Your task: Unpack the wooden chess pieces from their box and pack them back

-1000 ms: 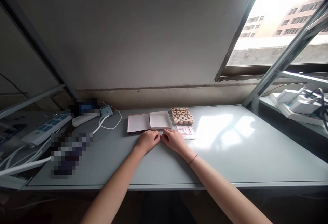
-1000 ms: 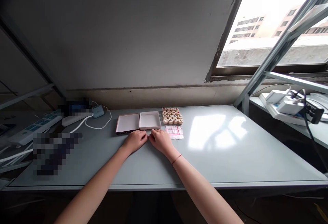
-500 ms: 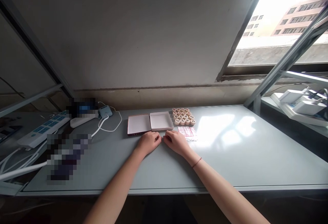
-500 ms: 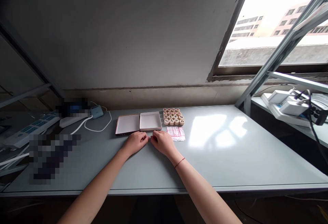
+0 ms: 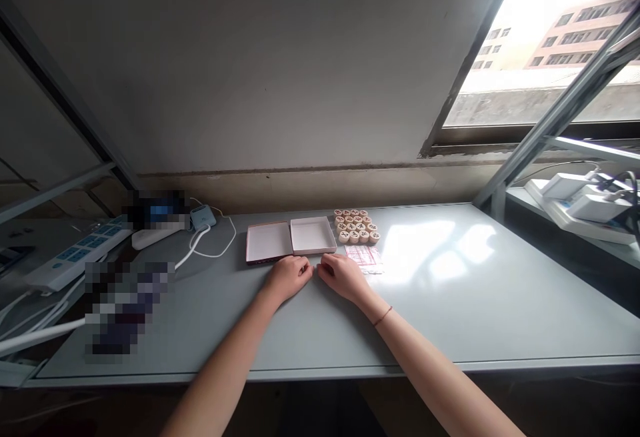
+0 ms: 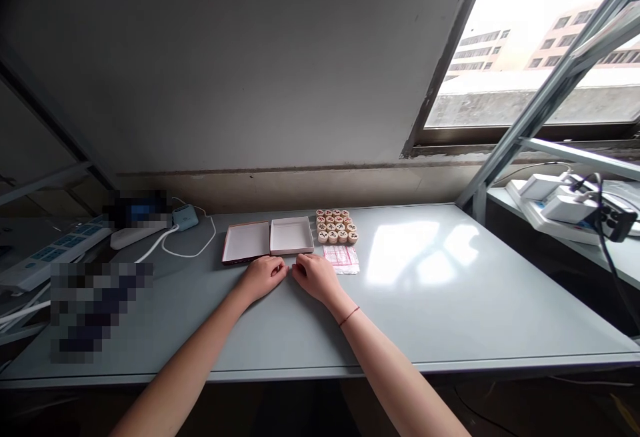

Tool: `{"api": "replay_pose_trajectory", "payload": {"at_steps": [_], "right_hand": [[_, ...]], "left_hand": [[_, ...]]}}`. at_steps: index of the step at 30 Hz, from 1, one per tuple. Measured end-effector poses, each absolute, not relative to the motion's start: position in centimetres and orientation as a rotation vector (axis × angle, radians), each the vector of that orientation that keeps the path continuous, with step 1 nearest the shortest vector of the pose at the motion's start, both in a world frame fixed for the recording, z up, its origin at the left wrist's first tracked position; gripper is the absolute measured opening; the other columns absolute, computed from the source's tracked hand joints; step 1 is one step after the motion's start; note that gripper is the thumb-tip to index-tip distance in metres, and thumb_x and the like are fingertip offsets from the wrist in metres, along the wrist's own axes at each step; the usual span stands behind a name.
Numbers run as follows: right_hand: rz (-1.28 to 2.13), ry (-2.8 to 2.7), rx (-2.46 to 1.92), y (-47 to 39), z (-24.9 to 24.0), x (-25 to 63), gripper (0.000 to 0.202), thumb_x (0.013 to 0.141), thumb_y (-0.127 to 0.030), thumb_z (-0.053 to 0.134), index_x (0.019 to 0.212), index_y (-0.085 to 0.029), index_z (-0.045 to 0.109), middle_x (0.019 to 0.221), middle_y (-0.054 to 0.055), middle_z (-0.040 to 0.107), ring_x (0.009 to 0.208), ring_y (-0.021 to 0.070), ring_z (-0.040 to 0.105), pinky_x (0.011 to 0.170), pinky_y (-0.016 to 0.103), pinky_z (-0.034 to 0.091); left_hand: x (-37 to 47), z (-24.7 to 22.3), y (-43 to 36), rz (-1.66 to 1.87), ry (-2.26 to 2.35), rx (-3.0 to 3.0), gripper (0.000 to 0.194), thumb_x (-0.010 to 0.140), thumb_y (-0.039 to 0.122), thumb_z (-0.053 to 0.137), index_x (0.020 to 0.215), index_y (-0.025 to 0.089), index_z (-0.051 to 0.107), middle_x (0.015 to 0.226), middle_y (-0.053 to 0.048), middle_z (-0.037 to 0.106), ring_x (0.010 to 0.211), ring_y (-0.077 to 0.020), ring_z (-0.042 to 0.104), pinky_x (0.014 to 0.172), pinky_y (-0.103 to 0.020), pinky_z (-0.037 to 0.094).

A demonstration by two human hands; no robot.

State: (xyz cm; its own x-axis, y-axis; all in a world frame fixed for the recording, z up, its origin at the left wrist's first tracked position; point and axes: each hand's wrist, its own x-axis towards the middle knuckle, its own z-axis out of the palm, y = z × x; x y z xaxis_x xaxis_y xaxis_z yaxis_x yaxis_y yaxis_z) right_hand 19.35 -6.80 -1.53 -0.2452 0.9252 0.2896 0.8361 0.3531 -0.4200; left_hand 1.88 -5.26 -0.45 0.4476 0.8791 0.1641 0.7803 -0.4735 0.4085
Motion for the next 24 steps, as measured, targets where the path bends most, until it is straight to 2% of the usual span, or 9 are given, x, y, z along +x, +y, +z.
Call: {"api": "replay_pose_trajectory", "payload": {"at_steps": [11, 14, 16, 18, 21, 24], "right_hand": [[0.283, -2.122, -1.488, -6.8, -1.5, 19.6, 0.021, 0.083, -0.019, 0.049, 0.062, -0.02, 0.045, 0.061, -0.001, 0.053, 0.056, 0.0117, 0.044, 0.052, 0.023, 0.025], [0.302, -2.1, -1.448, -6.8, -1.8, 19.6, 0.021, 0.081, -0.018, 0.05, 0.06, -0.02, 0.044, 0.06, -0.001, 0.051, 0.054, 0.0114, 0.043, 0.051, 0.023, 0.026], [0.328, -2.074, -1.399, -6.7, -2.0, 19.7, 0.022, 0.081, -0.02, 0.05, 0.06, -0.02, 0.043, 0.058, -0.002, 0.05, 0.052, 0.011, 0.041, 0.05, 0.023, 0.027], [0.348, -2.037, -1.343, -6.7, -1.9, 20.0, 0.023, 0.082, -0.022, 0.049, 0.06, -0.021, 0.044, 0.057, -0.002, 0.049, 0.05, 0.0105, 0.039, 0.049, 0.023, 0.028], [0.327, -1.975, -1.298, -6.8, -1.3, 21.3, 0.02, 0.083, -0.025, 0.048, 0.064, -0.021, 0.048, 0.058, -0.002, 0.051, 0.05, 0.011, 0.041, 0.05, 0.024, 0.032], [0.267, -1.963, -1.301, -7.2, -0.5, 23.7, 0.007, 0.08, -0.024, 0.05, 0.079, -0.02, 0.056, 0.07, 0.002, 0.059, 0.064, 0.015, 0.052, 0.061, 0.026, 0.04]], "left_hand": [[1.7, -0.5, -5.4, 0.544, 1.404, 2.44, 0.022, 0.087, 0.025, 0.05, 0.068, 0.02, 0.058, 0.064, 0.001, 0.059, 0.066, -0.0144, 0.055, 0.06, -0.024, 0.036], [1.8, -0.7, -5.6, 0.687, 1.407, 2.584, 0.024, 0.089, 0.025, 0.048, 0.068, 0.02, 0.059, 0.065, 0.0, 0.06, 0.065, -0.0145, 0.055, 0.063, -0.026, 0.038], [2.0, -0.8, -5.5, 0.872, 1.437, 2.706, 0.023, 0.09, 0.024, 0.047, 0.073, 0.02, 0.062, 0.07, -0.003, 0.062, 0.072, -0.0167, 0.056, 0.069, -0.028, 0.041], [2.4, -0.9, -5.3, 1.032, 1.477, 2.787, 0.019, 0.09, 0.022, 0.047, 0.089, 0.02, 0.066, 0.085, -0.006, 0.066, 0.086, -0.0199, 0.059, 0.077, -0.032, 0.043], [2.9, -1.1, -4.6, 1.032, 1.492, 2.865, 0.026, 0.09, 0.019, 0.049, 0.111, 0.022, 0.063, 0.106, -0.008, 0.067, 0.105, -0.0231, 0.057, 0.087, -0.038, 0.041], [2.8, -1.1, -4.3, 0.848, 1.457, 2.917, 0.022, 0.09, 0.015, 0.049, 0.104, 0.023, 0.065, 0.098, -0.006, 0.07, 0.106, -0.0228, 0.058, 0.096, -0.043, 0.036]]}}
